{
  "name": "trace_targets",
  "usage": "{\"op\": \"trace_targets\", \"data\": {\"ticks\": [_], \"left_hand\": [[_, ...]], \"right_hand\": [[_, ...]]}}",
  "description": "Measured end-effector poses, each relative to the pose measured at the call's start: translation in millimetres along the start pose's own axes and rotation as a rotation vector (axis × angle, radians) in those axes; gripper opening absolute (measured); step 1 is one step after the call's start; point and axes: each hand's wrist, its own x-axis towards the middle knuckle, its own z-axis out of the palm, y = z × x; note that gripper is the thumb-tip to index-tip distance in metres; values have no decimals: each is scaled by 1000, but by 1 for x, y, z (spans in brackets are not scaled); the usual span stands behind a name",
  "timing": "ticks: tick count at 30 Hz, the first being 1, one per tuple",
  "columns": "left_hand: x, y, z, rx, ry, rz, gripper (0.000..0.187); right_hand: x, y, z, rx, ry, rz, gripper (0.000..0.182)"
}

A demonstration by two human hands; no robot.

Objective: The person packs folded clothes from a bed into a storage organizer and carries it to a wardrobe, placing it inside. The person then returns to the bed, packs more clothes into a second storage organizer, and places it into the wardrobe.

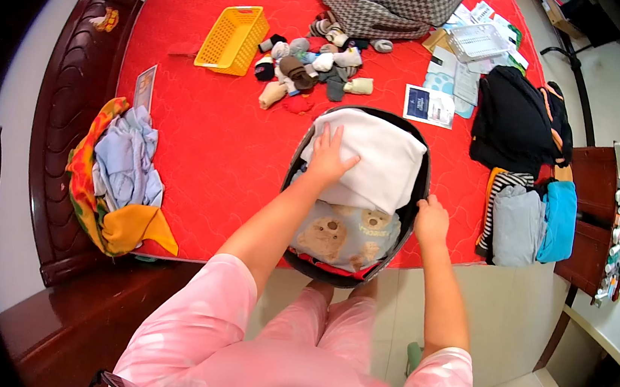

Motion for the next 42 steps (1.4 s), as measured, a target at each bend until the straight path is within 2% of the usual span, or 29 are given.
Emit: {"op": "trace_targets", "data": {"ticks": [2,5,9,10,13,14,16,19,21,22,25,28,33,37,42], "left_hand": [[11,4,-1,-46,-95,-120,113],[30,-1,-8,1,-179,-161,117],[47,-12,-19,-50,-390,-274,119],[42,-11,-22,-22,-374,-265,111],[18,-12,-19,-29,-150,-102,87],[7,-19,-20,-16,-23,-17,79],[-12,-37,-26,14,232,160,62],[-48,-58,-36,-22,401,-96,46],[-67,-82,-34,33,259,-219,37],[-74,-92,-31,59,189,-281,33],[-82,-106,-24,67,66,-335,28],[-82,-102,-21,40,-31,-354,38],[-95,-90,-28,-70,73,-291,39],[-125,-76,-50,-187,145,-293,40],[-190,-55,-99,-327,302,-284,42]], "right_hand": [[-2,-2,4,42,25,47,17],[-6,-6,10,104,23,122,20],[-8,-21,9,186,43,159,21],[-8,-22,9,204,4,144,28],[-11,-44,-3,464,137,314,36],[-10,-48,-10,534,31,438,46],[-10,-53,-10,536,5,560,49],[-17,-50,9,497,8,661,48],[-21,-51,15,400,-57,703,45],[-27,-51,26,362,61,650,41],[-34,-49,39,361,11,703,42],[-33,-49,41,324,4,686,48],[-29,-60,24,381,73,623,51],[-32,-71,-17,492,156,564,48],[-40,-75,-82,685,219,345,45]]}}
